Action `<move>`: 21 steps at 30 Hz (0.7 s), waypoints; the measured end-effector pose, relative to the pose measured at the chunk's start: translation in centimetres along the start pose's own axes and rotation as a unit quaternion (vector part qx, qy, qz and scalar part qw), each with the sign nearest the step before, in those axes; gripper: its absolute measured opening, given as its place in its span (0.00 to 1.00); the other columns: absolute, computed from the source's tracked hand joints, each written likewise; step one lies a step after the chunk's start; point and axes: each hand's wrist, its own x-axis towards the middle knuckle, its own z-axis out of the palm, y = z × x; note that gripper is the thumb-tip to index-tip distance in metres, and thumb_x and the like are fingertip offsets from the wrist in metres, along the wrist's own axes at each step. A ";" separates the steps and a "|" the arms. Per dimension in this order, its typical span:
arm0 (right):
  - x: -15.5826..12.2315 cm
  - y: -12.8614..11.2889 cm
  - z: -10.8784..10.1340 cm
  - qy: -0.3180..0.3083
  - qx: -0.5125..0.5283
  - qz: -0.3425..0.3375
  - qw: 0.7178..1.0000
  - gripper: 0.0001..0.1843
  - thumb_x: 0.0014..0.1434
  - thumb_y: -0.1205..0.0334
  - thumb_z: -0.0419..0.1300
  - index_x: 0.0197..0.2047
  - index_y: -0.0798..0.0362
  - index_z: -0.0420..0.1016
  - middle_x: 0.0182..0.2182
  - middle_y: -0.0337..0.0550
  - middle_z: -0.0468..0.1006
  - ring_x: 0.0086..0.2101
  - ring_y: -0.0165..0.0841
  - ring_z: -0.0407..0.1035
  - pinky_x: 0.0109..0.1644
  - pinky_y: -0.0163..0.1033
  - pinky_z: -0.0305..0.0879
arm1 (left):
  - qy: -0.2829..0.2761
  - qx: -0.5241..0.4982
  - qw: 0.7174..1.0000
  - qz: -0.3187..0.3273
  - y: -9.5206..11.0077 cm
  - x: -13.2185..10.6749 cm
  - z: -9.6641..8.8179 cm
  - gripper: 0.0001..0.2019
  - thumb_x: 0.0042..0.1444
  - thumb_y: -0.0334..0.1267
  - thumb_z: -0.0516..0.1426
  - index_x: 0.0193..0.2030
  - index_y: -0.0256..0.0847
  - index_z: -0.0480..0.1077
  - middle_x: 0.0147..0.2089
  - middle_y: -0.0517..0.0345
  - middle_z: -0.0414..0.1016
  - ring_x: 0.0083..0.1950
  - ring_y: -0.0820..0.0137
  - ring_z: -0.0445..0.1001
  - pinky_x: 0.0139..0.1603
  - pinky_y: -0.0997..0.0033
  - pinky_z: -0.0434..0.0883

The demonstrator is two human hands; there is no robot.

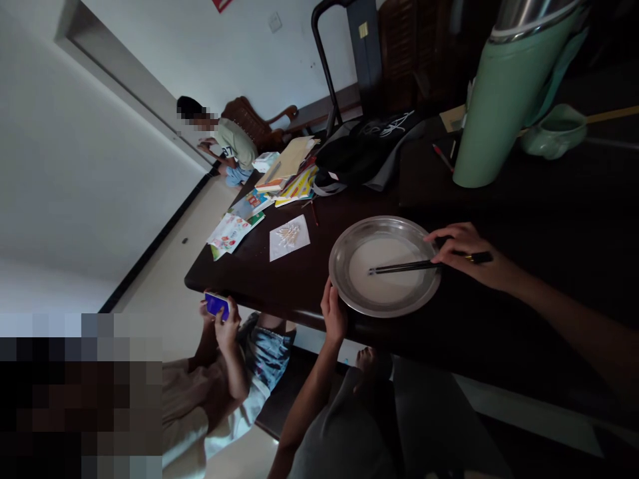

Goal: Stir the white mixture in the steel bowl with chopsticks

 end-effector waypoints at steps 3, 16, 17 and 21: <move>0.2 0.1 -0.6 0.054 -0.002 0.005 0.999 0.22 0.67 0.44 0.57 0.28 0.44 0.83 0.46 0.46 0.85 0.51 0.47 0.69 0.60 0.60 0.63 | -0.005 -0.011 1.000 -0.002 0.0 0.0 0.0 0.33 0.59 0.62 0.58 0.59 0.37 0.78 0.63 0.43 0.79 0.68 0.52 0.72 0.71 0.57 0.64; 0.2 0.4 -0.5 0.043 -0.006 -0.006 0.999 0.20 0.66 0.43 0.58 0.30 0.42 0.84 0.46 0.43 0.85 0.50 0.47 0.71 0.58 0.60 0.67 | -0.010 -0.008 1.000 -0.006 0.5 0.2 -0.3 0.35 0.58 0.65 0.58 0.58 0.36 0.79 0.61 0.42 0.80 0.67 0.51 0.74 0.70 0.55 0.66; 0.2 0.3 -0.7 0.060 -0.004 -0.003 0.998 0.21 0.67 0.44 0.58 0.28 0.42 0.83 0.45 0.43 0.85 0.50 0.47 0.71 0.58 0.59 0.67 | -0.009 -0.013 1.000 -0.005 0.5 0.2 -0.3 0.35 0.58 0.65 0.58 0.58 0.36 0.78 0.61 0.42 0.80 0.67 0.51 0.73 0.70 0.55 0.66; 0.1 -0.4 -0.7 0.060 0.029 -0.015 0.998 0.26 0.69 0.44 0.54 0.24 0.43 0.80 0.42 0.43 0.86 0.50 0.46 0.71 0.57 0.58 0.68 | -0.013 -0.023 1.000 -0.001 0.3 0.3 -0.5 0.34 0.58 0.65 0.58 0.57 0.37 0.79 0.62 0.43 0.79 0.67 0.51 0.73 0.71 0.54 0.65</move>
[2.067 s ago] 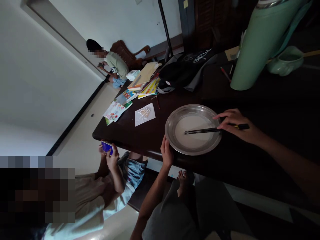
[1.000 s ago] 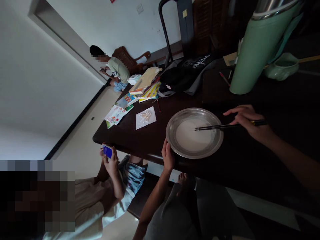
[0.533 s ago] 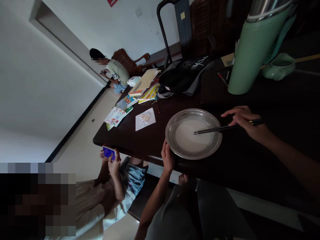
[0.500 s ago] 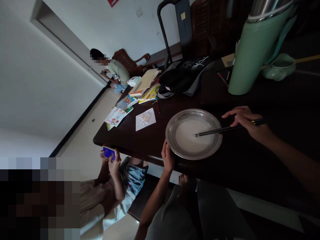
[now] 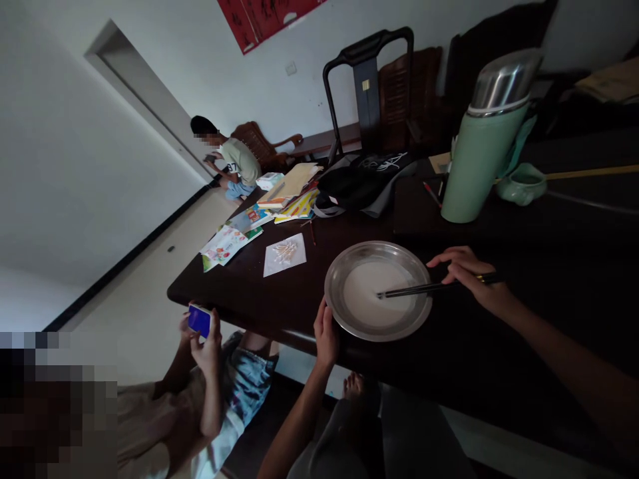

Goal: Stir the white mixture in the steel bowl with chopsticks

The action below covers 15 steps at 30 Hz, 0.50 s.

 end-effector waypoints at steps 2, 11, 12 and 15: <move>-0.1 -0.3 0.4 -0.032 -0.001 -0.009 0.999 0.24 0.69 0.44 0.55 0.26 0.43 0.82 0.43 0.44 0.86 0.50 0.46 0.71 0.56 0.58 0.69 | -0.003 0.000 1.000 -0.002 0.0 0.0 -0.1 0.33 0.57 0.65 0.59 0.56 0.38 0.79 0.62 0.43 0.79 0.67 0.51 0.73 0.71 0.54 0.64; 0.0 -0.3 -0.2 0.021 -0.007 0.009 1.000 0.26 0.69 0.44 0.54 0.24 0.43 0.80 0.43 0.44 0.86 0.50 0.47 0.70 0.56 0.60 0.68 | -0.014 -0.006 1.000 -0.003 0.0 0.0 -0.2 0.34 0.58 0.64 0.58 0.58 0.37 0.78 0.62 0.42 0.79 0.68 0.51 0.72 0.71 0.55 0.64; 0.0 -0.4 -0.1 0.018 0.002 0.010 1.000 0.27 0.70 0.44 0.53 0.23 0.43 0.80 0.43 0.43 0.86 0.50 0.47 0.70 0.56 0.60 0.68 | -0.015 -0.010 1.000 -0.005 0.0 0.0 -0.1 0.34 0.58 0.64 0.58 0.58 0.37 0.78 0.62 0.43 0.79 0.68 0.51 0.72 0.71 0.55 0.64; -0.2 -0.7 0.4 -0.023 0.002 0.005 1.000 0.23 0.68 0.43 0.56 0.26 0.42 0.82 0.44 0.43 0.86 0.51 0.47 0.70 0.57 0.60 0.68 | -0.005 -0.008 1.000 -0.006 -0.1 0.0 -0.1 0.34 0.57 0.65 0.58 0.57 0.37 0.79 0.62 0.43 0.79 0.68 0.51 0.72 0.71 0.55 0.65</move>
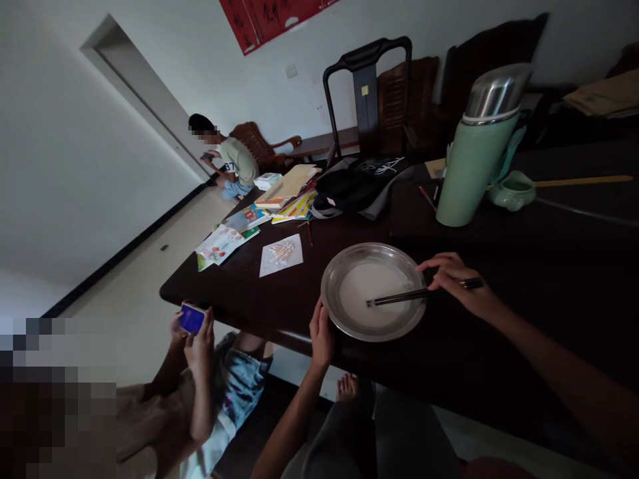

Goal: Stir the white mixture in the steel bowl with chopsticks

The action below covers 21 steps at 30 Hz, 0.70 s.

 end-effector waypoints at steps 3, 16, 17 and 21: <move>0.0 0.0 0.2 -0.009 -0.028 0.005 1.000 0.17 0.65 0.44 0.61 0.30 0.41 0.83 0.47 0.42 0.86 0.51 0.47 0.70 0.58 0.61 0.68 | 0.008 0.004 1.000 0.002 -0.1 0.0 0.0 0.34 0.57 0.65 0.59 0.56 0.38 0.79 0.62 0.43 0.79 0.68 0.50 0.72 0.71 0.54 0.64; 0.1 0.0 0.4 -0.007 -0.029 0.006 1.000 0.20 0.65 0.40 0.60 0.30 0.42 0.83 0.45 0.44 0.86 0.49 0.47 0.71 0.57 0.62 0.69 | 0.003 0.018 1.000 0.011 0.6 -0.2 0.1 0.36 0.56 0.68 0.58 0.56 0.36 0.79 0.63 0.41 0.79 0.67 0.51 0.74 0.70 0.55 0.66; 0.1 0.1 0.2 0.007 -0.032 0.010 0.999 0.21 0.65 0.41 0.59 0.29 0.42 0.82 0.46 0.43 0.86 0.49 0.47 0.71 0.57 0.62 0.69 | 0.002 0.014 1.000 0.011 0.6 -0.2 0.1 0.35 0.57 0.67 0.58 0.56 0.37 0.79 0.62 0.41 0.79 0.67 0.51 0.73 0.71 0.55 0.65; 0.2 0.2 -0.7 0.049 -0.006 0.028 0.998 0.27 0.69 0.42 0.53 0.23 0.44 0.79 0.43 0.44 0.86 0.51 0.47 0.71 0.57 0.60 0.70 | -0.001 0.006 1.000 0.002 0.3 0.0 0.1 0.35 0.57 0.65 0.58 0.57 0.37 0.79 0.62 0.43 0.79 0.68 0.51 0.72 0.72 0.55 0.64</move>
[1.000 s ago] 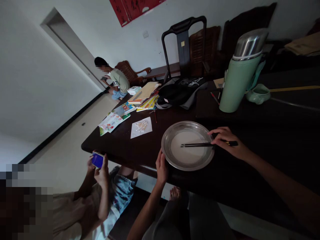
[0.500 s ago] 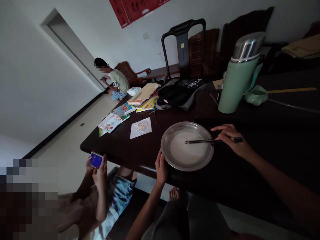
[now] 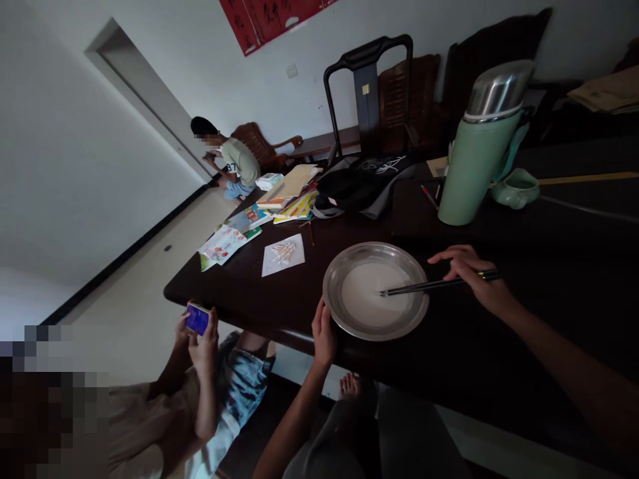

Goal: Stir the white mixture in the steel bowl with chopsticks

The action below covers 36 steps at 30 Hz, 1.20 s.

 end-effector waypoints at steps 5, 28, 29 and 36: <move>-0.1 -0.1 0.7 -0.074 -0.020 -0.029 0.997 0.23 0.66 0.40 0.57 0.28 0.42 0.83 0.44 0.44 0.86 0.50 0.48 0.72 0.57 0.61 0.70 | 0.007 0.006 1.000 -0.006 0.0 0.0 0.0 0.36 0.56 0.66 0.58 0.57 0.36 0.79 0.62 0.42 0.79 0.69 0.50 0.71 0.72 0.55 0.64; 0.0 0.5 0.2 -0.044 0.002 -0.013 0.999 0.26 0.68 0.43 0.55 0.23 0.45 0.80 0.43 0.47 0.86 0.51 0.48 0.70 0.58 0.59 0.66 | 0.008 0.016 1.000 0.014 -0.2 0.0 0.6 0.31 0.60 0.63 0.57 0.57 0.39 0.79 0.61 0.46 0.80 0.67 0.53 0.73 0.70 0.57 0.66; -0.1 0.5 0.5 -0.062 -0.007 -0.015 0.998 0.24 0.67 0.44 0.56 0.26 0.44 0.81 0.44 0.47 0.86 0.51 0.48 0.69 0.59 0.59 0.66 | 0.008 0.018 1.000 0.012 -0.2 0.0 0.5 0.31 0.60 0.63 0.57 0.57 0.39 0.79 0.62 0.46 0.79 0.67 0.53 0.73 0.70 0.57 0.66; 0.2 0.8 0.0 -0.004 -0.054 -0.013 0.998 0.22 0.69 0.49 0.55 0.27 0.45 0.80 0.46 0.47 0.85 0.51 0.47 0.69 0.60 0.60 0.62 | 0.007 0.023 1.000 0.011 -0.5 0.1 0.8 0.33 0.60 0.63 0.56 0.59 0.37 0.78 0.62 0.44 0.79 0.69 0.52 0.71 0.72 0.57 0.64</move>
